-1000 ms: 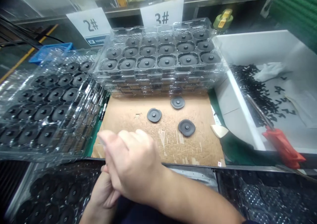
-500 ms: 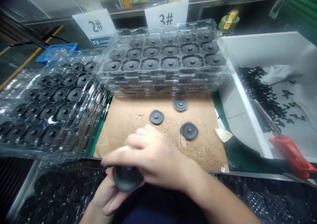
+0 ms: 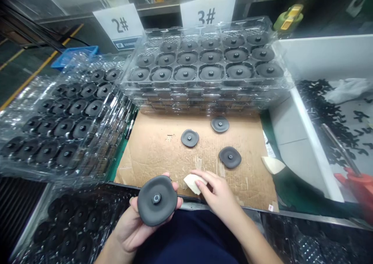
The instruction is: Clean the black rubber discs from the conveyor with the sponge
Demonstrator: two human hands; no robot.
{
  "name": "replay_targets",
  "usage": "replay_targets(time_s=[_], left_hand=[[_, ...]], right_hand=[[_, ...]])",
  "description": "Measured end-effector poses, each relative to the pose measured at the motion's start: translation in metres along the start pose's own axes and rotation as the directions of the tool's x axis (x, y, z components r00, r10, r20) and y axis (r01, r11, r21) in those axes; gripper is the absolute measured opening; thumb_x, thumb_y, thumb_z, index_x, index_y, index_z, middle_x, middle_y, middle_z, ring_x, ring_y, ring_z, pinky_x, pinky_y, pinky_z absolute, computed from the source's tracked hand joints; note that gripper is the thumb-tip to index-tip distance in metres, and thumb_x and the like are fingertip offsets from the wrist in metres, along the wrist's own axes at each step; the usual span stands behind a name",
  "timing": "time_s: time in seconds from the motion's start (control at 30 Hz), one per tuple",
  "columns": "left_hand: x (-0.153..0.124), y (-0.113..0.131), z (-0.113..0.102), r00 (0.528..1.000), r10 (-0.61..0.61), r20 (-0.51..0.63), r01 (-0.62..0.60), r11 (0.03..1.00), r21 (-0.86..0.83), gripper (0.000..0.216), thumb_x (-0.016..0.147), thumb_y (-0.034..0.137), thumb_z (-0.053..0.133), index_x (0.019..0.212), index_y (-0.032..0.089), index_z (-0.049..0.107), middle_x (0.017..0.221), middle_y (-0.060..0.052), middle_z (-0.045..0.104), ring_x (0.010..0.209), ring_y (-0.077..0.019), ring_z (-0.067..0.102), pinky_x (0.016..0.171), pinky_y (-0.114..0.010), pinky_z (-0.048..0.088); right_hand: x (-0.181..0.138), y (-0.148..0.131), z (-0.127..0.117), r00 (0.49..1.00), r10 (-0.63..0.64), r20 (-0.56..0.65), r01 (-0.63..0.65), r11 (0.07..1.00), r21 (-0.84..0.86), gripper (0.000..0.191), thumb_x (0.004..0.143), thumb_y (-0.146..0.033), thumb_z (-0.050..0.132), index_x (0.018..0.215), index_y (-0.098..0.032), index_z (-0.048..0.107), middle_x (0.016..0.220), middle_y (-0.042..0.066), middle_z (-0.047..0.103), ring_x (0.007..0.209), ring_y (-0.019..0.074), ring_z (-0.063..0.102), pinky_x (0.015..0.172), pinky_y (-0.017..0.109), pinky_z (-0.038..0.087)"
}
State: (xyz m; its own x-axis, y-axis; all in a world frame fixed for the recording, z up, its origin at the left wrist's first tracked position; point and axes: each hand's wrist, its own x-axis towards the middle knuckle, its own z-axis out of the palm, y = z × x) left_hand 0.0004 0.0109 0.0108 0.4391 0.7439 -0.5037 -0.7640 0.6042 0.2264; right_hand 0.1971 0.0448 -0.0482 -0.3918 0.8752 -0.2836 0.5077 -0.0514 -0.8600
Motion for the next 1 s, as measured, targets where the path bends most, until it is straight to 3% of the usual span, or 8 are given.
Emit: replay_targets(time_s=[0.27, 0.43, 0.53, 0.67, 0.77, 0.87, 0.93, 1.0], left_hand=[[-0.003, -0.003, -0.003, 0.999, 0.041, 0.035, -0.041, 0.999, 0.003, 0.04, 0.065, 0.024, 0.072, 0.105, 0.022, 0.065, 0.105, -0.006, 0.069, 0.093, -0.0265, 0.065, 0.074, -0.029, 0.054], [-0.006, -0.005, -0.003, 0.998, 0.062, 0.019, -0.062, 0.998, 0.029, 0.041, 0.066, 0.031, 0.071, 0.107, 0.023, 0.064, 0.109, -0.006, 0.067, 0.097, -0.0275, 0.064, 0.078, -0.03, 0.053], [-0.004, -0.01, -0.001, 0.997, 0.075, -0.013, -0.074, 0.995, 0.072, 0.04, 0.07, 0.029, 0.068, 0.109, 0.022, 0.062, 0.113, -0.007, 0.065, 0.101, -0.0273, 0.062, 0.084, -0.03, 0.05], [0.002, -0.019, 0.005, 0.99, 0.138, -0.035, -0.133, 0.984, 0.12, 0.044, 0.068, 0.024, 0.071, 0.11, 0.022, 0.061, 0.112, -0.005, 0.066, 0.102, -0.0198, 0.061, 0.087, -0.024, 0.047], [0.004, -0.02, 0.007, 0.978, 0.19, -0.085, -0.175, 0.971, 0.16, 0.043, 0.067, 0.027, 0.071, 0.109, 0.022, 0.061, 0.109, -0.005, 0.066, 0.1, -0.0176, 0.061, 0.088, -0.025, 0.046], [0.006, -0.018, 0.006, 0.938, 0.315, -0.144, -0.28, 0.935, 0.218, 0.044, 0.066, 0.032, 0.071, 0.109, 0.024, 0.061, 0.111, -0.003, 0.065, 0.103, -0.0198, 0.059, 0.09, -0.028, 0.046], [0.006, -0.018, 0.006, 0.907, 0.391, -0.154, -0.345, 0.903, 0.257, 0.04, 0.067, 0.029, 0.071, 0.105, 0.024, 0.063, 0.103, -0.001, 0.068, 0.094, -0.0159, 0.062, 0.085, -0.023, 0.048], [0.005, -0.018, 0.007, 0.894, 0.42, -0.155, -0.371, 0.888, 0.271, 0.033, 0.068, 0.028, 0.07, 0.1, 0.022, 0.065, 0.094, -0.001, 0.07, 0.085, -0.0124, 0.064, 0.081, -0.019, 0.049]], right_hand=[[-0.001, -0.007, 0.006, 0.999, -0.033, 0.018, 0.033, 0.999, 0.004, 0.031, 0.088, -0.031, 0.043, 0.113, -0.023, 0.058, 0.111, 0.004, 0.064, 0.101, 0.0206, 0.058, 0.086, 0.036, 0.046], [-0.001, -0.009, 0.001, 0.998, -0.051, -0.02, 0.051, 0.999, 0.011, 0.028, 0.088, -0.03, 0.044, 0.109, -0.023, 0.063, 0.099, 0.005, 0.067, 0.087, 0.0193, 0.063, 0.076, 0.033, 0.05], [-0.006, -0.028, -0.009, 0.976, -0.081, -0.201, 0.091, 0.995, 0.039, 0.027, 0.088, -0.029, 0.047, 0.111, -0.025, 0.061, 0.107, 0.004, 0.065, 0.096, 0.0194, 0.06, 0.077, 0.03, 0.049], [-0.019, -0.074, -0.016, 0.846, -0.286, -0.45, 0.301, 0.953, -0.04, 0.034, 0.086, -0.019, 0.051, 0.118, -0.027, 0.054, 0.111, 0.002, 0.062, 0.093, 0.0166, 0.059, 0.077, 0.028, 0.048], [-0.022, -0.101, -0.01, 0.78, -0.552, -0.297, 0.525, 0.834, -0.17, 0.036, 0.083, -0.012, 0.049, 0.119, -0.015, 0.053, 0.096, 0.007, 0.065, 0.083, 0.0173, 0.059, 0.074, 0.03, 0.048], [-0.013, -0.11, -0.001, 0.805, -0.586, -0.089, 0.573, 0.808, -0.133, 0.028, 0.084, -0.01, 0.047, 0.109, -0.013, 0.058, 0.081, 0.005, 0.065, 0.072, 0.0147, 0.057, 0.068, 0.028, 0.047], [-0.004, -0.112, 0.005, 0.82, -0.548, -0.165, 0.531, 0.836, -0.141, 0.027, 0.085, -0.011, 0.046, 0.109, -0.014, 0.058, 0.084, 0.004, 0.064, 0.073, 0.0147, 0.057, 0.07, 0.029, 0.045], [0.002, -0.112, 0.01, 0.78, -0.549, -0.302, 0.515, 0.836, -0.188, 0.03, 0.086, -0.013, 0.045, 0.115, -0.013, 0.054, 0.09, 0.007, 0.064, 0.079, 0.0171, 0.056, 0.073, 0.033, 0.044]])
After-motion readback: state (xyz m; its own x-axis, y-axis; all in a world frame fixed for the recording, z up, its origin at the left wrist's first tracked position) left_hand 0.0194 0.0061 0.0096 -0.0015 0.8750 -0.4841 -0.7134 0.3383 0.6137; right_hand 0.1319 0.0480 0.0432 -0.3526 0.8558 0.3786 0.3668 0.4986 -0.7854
